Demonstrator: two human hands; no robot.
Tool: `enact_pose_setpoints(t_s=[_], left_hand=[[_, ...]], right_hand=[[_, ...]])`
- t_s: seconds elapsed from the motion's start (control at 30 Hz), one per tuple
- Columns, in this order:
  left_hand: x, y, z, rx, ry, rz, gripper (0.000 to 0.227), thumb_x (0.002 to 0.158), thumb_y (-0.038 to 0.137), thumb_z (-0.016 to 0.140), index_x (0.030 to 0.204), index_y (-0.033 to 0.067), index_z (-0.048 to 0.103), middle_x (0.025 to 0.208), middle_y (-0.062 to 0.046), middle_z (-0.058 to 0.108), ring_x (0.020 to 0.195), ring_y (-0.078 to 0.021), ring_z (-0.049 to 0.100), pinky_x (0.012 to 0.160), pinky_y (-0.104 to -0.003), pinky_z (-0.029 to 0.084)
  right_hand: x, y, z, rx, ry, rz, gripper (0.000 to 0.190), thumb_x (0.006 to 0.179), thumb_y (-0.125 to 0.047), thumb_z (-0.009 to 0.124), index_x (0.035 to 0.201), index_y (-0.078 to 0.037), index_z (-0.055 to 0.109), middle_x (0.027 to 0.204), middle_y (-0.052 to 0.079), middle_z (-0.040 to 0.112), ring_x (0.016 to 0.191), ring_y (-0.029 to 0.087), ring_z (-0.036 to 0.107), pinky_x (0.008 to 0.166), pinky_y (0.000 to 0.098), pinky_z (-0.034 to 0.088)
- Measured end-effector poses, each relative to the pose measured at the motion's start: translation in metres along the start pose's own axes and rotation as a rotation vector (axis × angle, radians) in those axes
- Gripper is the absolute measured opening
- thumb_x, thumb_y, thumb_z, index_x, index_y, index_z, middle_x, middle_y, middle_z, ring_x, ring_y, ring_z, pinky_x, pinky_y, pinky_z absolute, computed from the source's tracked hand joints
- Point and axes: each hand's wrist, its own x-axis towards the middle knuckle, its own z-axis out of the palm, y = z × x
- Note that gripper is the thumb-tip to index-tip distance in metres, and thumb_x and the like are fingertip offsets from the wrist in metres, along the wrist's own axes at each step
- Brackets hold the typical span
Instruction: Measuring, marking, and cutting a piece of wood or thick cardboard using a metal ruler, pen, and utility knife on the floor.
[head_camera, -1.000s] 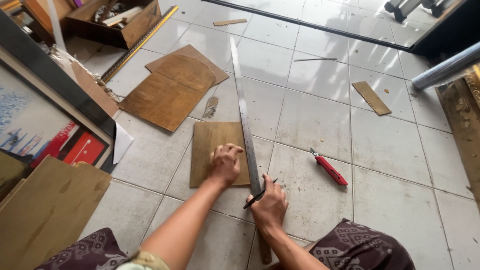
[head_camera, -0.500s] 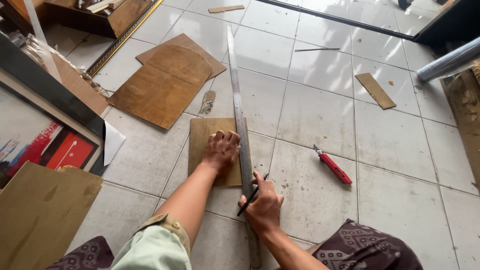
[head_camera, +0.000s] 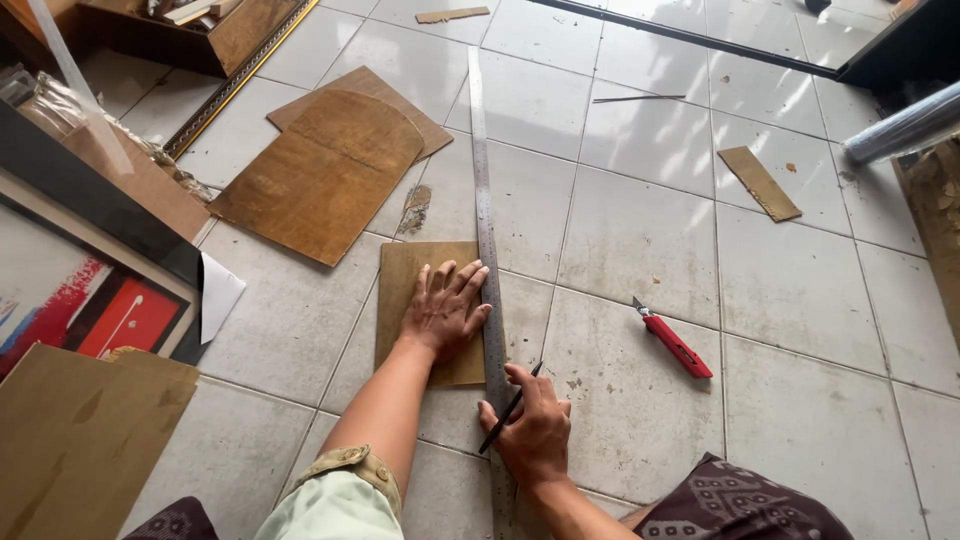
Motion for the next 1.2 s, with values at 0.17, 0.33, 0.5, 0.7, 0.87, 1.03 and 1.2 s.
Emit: enact_pose_setpoints(t_s=[0.17, 0.33, 0.5, 0.7, 0.87, 1.03, 1.2], left_hand=[[0.002, 0.006, -0.017, -0.041, -0.194, -0.034, 0.079, 0.108, 0.065, 0.031, 0.178, 0.0291, 0.027, 0.186, 0.014, 0.024, 0.17, -0.0311, 0.019, 0.134, -0.069, 0.008], [0.004, 0.006, -0.018, -0.025, -0.162, -0.035, 0.078, 0.106, 0.062, 0.035, 0.175, 0.027, 0.031, 0.184, 0.01, 0.029, 0.167, -0.0317, 0.024, 0.133, -0.068, 0.012], [0.003, 0.004, -0.015, -0.012, -0.155, -0.03, 0.08, 0.105, 0.065, 0.036, 0.176, 0.0282, 0.029, 0.184, 0.011, 0.029, 0.167, -0.0303, 0.022, 0.135, -0.067, 0.011], [0.008, 0.005, -0.021, -0.025, -0.273, -0.057, 0.08, 0.106, 0.063, 0.029, 0.179, 0.03, 0.022, 0.187, 0.016, 0.022, 0.17, -0.0287, 0.016, 0.134, -0.067, 0.008], [0.009, 0.007, -0.027, -0.035, -0.309, -0.064, 0.081, 0.106, 0.063, 0.027, 0.18, 0.0297, 0.019, 0.188, 0.016, 0.018, 0.171, -0.0287, 0.014, 0.135, -0.067, 0.005], [0.011, 0.011, -0.04, -0.045, -0.336, -0.084, 0.081, 0.106, 0.062, 0.029, 0.179, 0.0295, 0.02, 0.188, 0.015, 0.019, 0.171, -0.0281, 0.015, 0.135, -0.065, 0.005], [0.022, 0.005, -0.046, -0.009, -0.44, -0.054, 0.084, 0.107, 0.066, 0.033, 0.18, 0.0276, 0.02, 0.188, 0.012, 0.019, 0.17, -0.0299, 0.017, 0.133, -0.067, 0.014]], right_hand=[[-0.004, -0.001, -0.003, 0.026, -0.027, -0.013, 0.058, 0.075, -0.025, 0.092, 0.13, -0.022, 0.076, 0.094, -0.005, 0.071, 0.054, 0.009, 0.061, 0.087, 0.0308, 0.045], [-0.001, -0.003, -0.005, 0.042, -0.034, -0.012, 0.051, 0.074, -0.024, 0.09, 0.123, -0.022, 0.078, 0.088, -0.006, 0.072, 0.053, 0.009, 0.059, 0.083, 0.0301, 0.043], [0.0, -0.006, -0.008, 0.067, -0.025, 0.002, 0.049, 0.072, -0.022, 0.089, 0.12, -0.02, 0.08, 0.085, -0.005, 0.071, 0.052, 0.011, 0.057, 0.084, 0.0299, 0.043], [-0.001, -0.006, -0.006, 0.034, -0.033, -0.007, 0.05, 0.076, -0.025, 0.089, 0.125, -0.022, 0.078, 0.089, -0.006, 0.071, 0.054, 0.01, 0.058, 0.086, 0.0305, 0.043], [-0.001, -0.006, -0.007, 0.023, -0.035, -0.006, 0.051, 0.076, -0.025, 0.09, 0.125, -0.022, 0.078, 0.09, -0.005, 0.071, 0.055, 0.01, 0.058, 0.086, 0.0307, 0.044], [-0.004, -0.001, -0.004, 0.024, -0.049, 0.0, 0.05, 0.078, -0.026, 0.09, 0.126, -0.025, 0.076, 0.095, -0.005, 0.07, 0.057, 0.011, 0.06, 0.088, 0.0309, 0.044], [-0.01, -0.001, -0.002, 0.012, -0.077, 0.008, 0.052, 0.081, -0.031, 0.089, 0.13, -0.023, 0.073, 0.099, -0.003, 0.071, 0.077, 0.015, 0.067, 0.095, 0.0375, 0.04]])
